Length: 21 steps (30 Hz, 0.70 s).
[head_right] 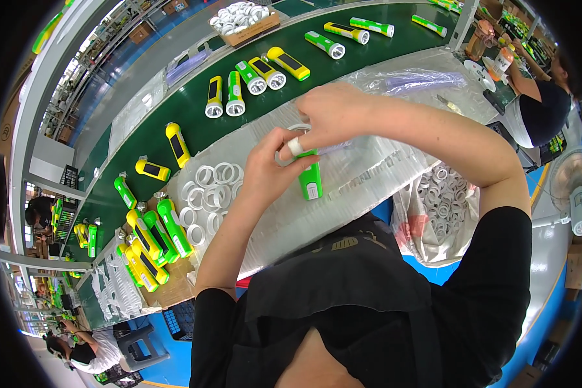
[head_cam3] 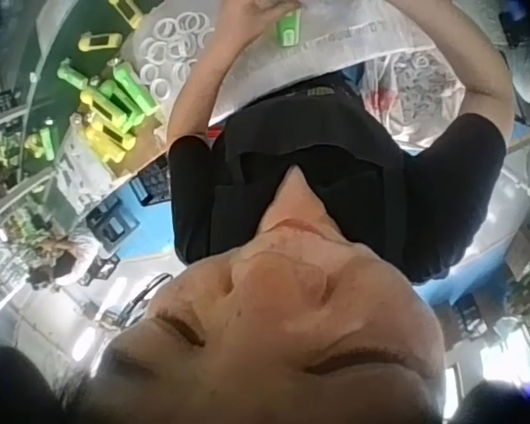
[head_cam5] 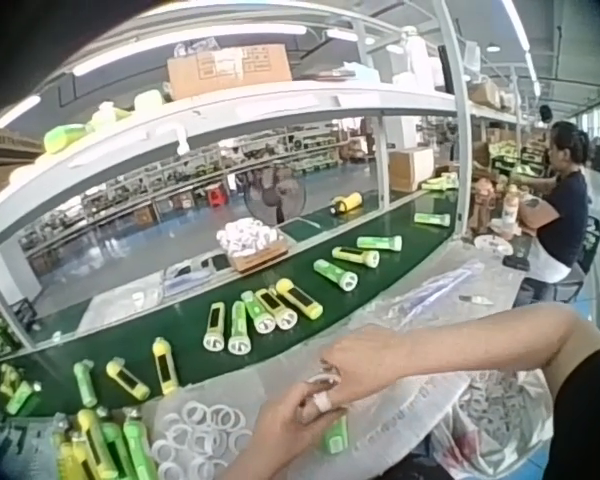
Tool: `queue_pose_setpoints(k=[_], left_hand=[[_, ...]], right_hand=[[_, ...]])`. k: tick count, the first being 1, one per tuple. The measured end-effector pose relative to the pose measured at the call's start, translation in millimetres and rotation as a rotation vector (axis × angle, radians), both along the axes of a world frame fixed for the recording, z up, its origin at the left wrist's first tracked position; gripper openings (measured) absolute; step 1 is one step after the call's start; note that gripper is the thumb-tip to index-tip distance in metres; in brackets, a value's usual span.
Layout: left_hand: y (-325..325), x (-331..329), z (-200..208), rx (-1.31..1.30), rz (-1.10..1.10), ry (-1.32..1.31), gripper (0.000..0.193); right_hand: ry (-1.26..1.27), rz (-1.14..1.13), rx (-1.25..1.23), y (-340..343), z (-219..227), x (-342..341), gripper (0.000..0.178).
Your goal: Assembling plastic flashlight components on a production line.
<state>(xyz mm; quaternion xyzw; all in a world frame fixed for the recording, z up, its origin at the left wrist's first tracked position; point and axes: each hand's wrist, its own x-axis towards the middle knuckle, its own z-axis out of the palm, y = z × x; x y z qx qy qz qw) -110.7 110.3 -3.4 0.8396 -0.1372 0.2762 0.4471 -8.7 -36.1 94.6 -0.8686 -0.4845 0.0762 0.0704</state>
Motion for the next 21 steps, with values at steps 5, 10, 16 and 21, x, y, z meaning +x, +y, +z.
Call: queue_pose_setpoints(k=[5,10,16,21], left_hand=[[-4,1,1,0.003,-0.034,-0.045,0.037],[0,3,3,-0.029,-0.035,0.018,0.037],[11,2,-13,-0.019,0.003,-0.051,0.038],[21,-8,-18,-0.221,-0.099,0.078,0.039]], right_hand=[[0.323,0.442,0.311,-7,-15,16,0.069],[0.021,0.009,0.030,1,0,5,0.059],[0.187,-0.001,0.580,-3,-59,2,0.052],[0.957,-0.071,0.938,-16,-153,-38,0.083]])
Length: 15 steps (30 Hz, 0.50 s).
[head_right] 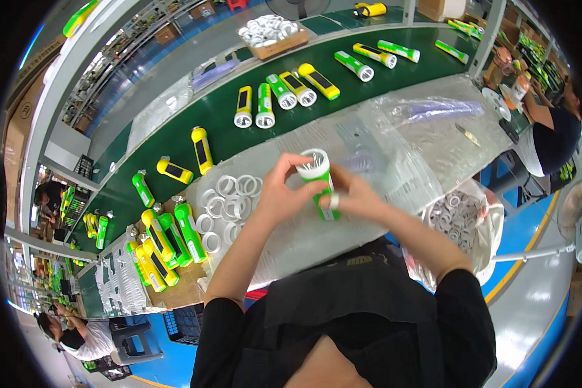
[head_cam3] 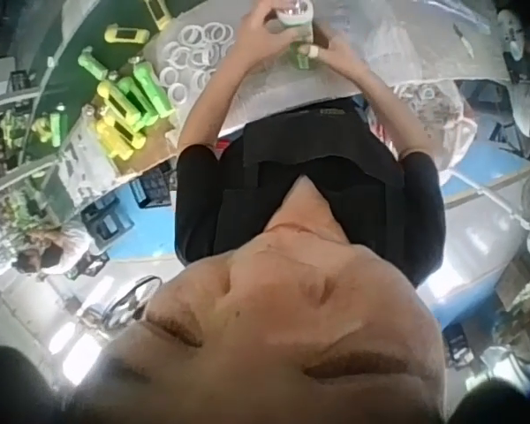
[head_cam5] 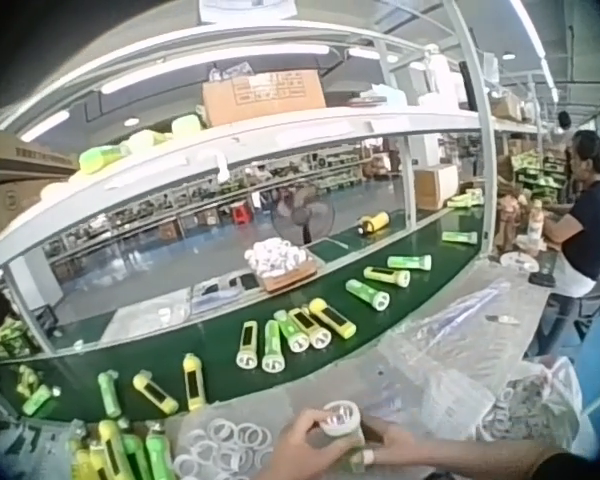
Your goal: Assembling plastic flashlight components on a production line.
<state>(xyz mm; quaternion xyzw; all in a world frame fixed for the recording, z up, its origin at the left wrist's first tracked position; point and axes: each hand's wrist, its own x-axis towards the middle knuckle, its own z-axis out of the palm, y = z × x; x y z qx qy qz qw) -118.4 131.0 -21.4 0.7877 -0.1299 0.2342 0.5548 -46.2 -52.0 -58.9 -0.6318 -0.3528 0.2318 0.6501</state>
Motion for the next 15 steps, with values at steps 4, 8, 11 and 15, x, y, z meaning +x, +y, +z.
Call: queue_pose_setpoints(k=[4,8,11,15], left_hand=[[-3,-5,8,-0.320,-0.165,0.043,0.028],[12,-31,32,-0.306,-0.452,-0.145,0.026],[29,-40,51,-0.098,-0.409,-0.305,0.042],[94,-1,49,0.345,0.208,-0.368,0.020]], right_hand=[[-0.053,-0.201,-0.228,27,-27,-55,0.054],[0.311,0.594,-0.154,21,26,-48,0.025],[0.351,1.048,-0.157,44,31,-19,0.026],[0.121,0.738,-0.296,87,62,78,0.040]])
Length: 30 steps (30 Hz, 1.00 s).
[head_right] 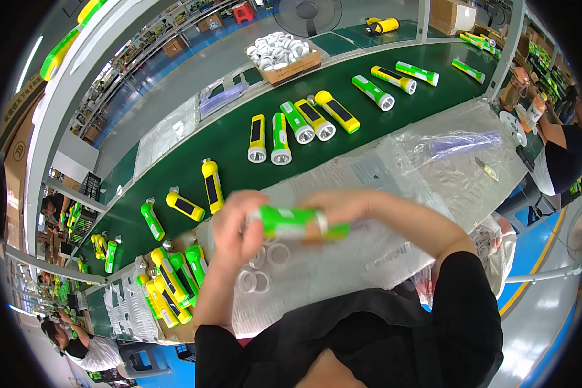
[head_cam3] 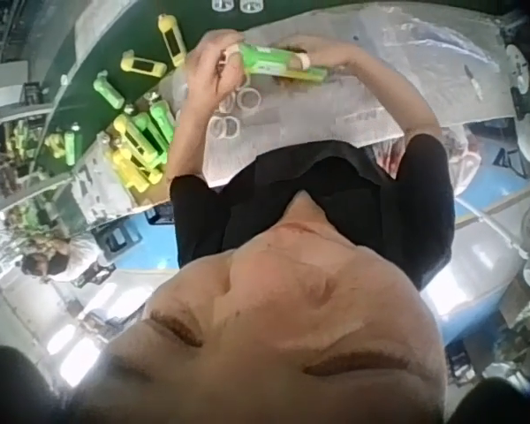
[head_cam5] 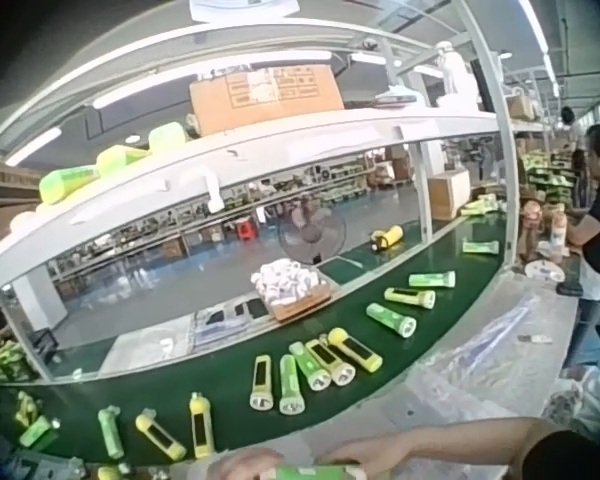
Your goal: Assembling plastic flashlight components on a production line.
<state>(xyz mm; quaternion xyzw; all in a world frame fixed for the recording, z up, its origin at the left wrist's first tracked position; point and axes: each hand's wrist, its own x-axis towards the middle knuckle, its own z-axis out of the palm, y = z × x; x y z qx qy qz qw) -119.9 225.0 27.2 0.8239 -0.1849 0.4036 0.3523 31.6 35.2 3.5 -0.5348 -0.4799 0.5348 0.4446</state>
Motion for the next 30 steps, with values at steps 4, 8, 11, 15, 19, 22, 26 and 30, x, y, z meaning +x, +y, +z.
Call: queue_pose_setpoints(k=[4,8,11,15,19,22,26,30], left_hand=[[84,51,-16,-0.166,0.588,-0.069,0.010],[149,96,-59,-0.125,0.783,0.018,0.027],[155,117,-87,0.216,0.735,0.311,0.030],[144,121,-89,0.440,0.603,0.204,0.033],[84,117,-73,-0.367,0.167,0.582,0.041],[16,108,-56,-1.010,-0.190,0.792,0.065],[-42,88,-47,-1.481,-0.615,0.834,0.070],[-71,62,-59,-1.543,-0.416,0.686,0.049]], right_hand=[[-0.915,-1.043,0.170,55,-16,152,0.037],[-1.200,-1.041,-0.462,82,-27,234,0.064],[-1.183,-0.901,-0.623,83,-34,255,0.064],[-1.214,-0.966,-0.568,77,-25,247,0.056],[-1.215,-1.030,-0.250,49,-2,196,0.069],[-1.176,-0.971,-0.059,24,13,132,0.069],[-1.234,-0.862,0.078,-4,21,39,0.073],[-1.222,-0.790,-0.017,-30,14,-20,0.075]])
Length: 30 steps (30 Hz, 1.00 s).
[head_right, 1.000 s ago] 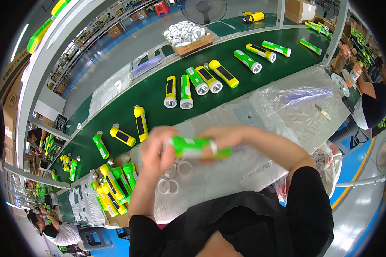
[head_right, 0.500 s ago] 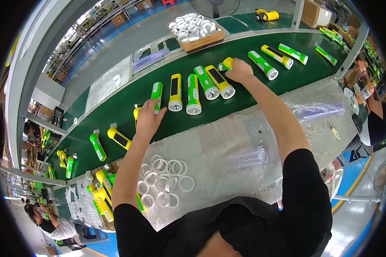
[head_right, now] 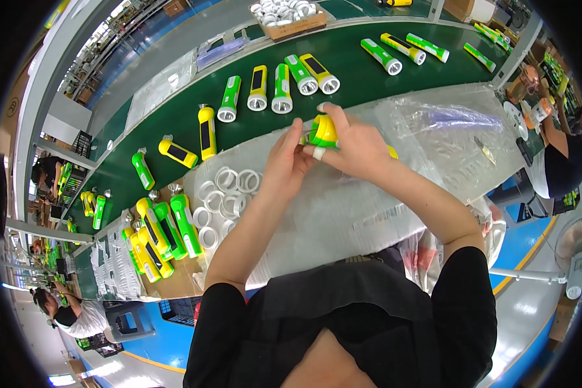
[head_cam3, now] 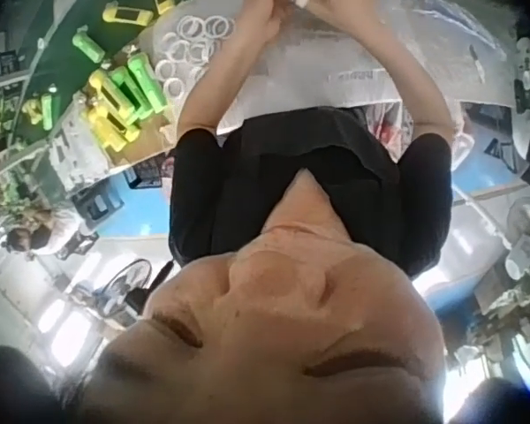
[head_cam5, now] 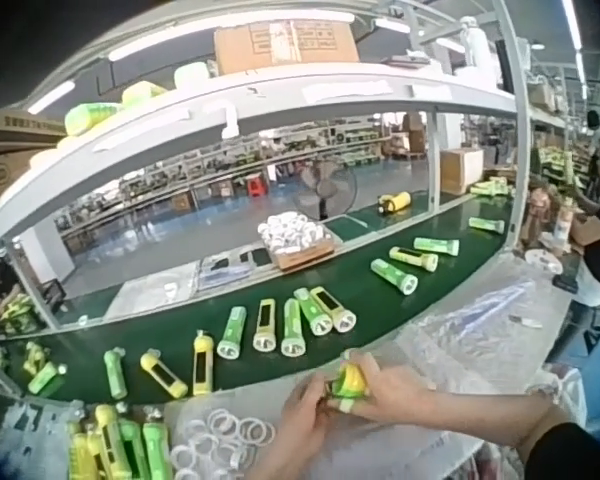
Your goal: Assembling plastic flashlight components on a production line.
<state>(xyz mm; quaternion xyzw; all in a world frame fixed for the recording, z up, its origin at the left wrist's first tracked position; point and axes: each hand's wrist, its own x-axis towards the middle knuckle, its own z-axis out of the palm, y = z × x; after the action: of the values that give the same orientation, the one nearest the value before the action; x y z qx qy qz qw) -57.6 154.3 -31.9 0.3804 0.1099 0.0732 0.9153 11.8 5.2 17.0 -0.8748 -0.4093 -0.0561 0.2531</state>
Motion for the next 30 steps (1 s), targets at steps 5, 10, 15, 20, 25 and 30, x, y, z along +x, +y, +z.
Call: queue_pose_setpoints(k=[5,10,15,20,25,30], left_hand=[[-11,-48,-5,0.299,0.355,0.042,0.034],[-9,-100,1,1.202,0.284,-0.477,0.018],[-33,-114,-12,1.209,0.137,-0.671,0.048],[-45,-102,-17,1.253,0.178,-0.703,0.056],[-37,-53,-45,1.334,0.324,-0.316,0.041],[-24,-24,-78,1.756,0.274,-0.347,0.056]], right_hand=[[0.158,0.181,0.159,-26,-27,-50,0.065],[1.147,0.452,0.434,-37,-42,-106,0.047],[1.317,0.347,0.569,-40,-56,-131,0.038],[1.233,0.240,0.781,-46,-58,-135,0.040],[1.331,0.160,0.865,-67,-51,-119,0.040],[1.250,0.153,0.872,-74,-46,-118,0.039]])
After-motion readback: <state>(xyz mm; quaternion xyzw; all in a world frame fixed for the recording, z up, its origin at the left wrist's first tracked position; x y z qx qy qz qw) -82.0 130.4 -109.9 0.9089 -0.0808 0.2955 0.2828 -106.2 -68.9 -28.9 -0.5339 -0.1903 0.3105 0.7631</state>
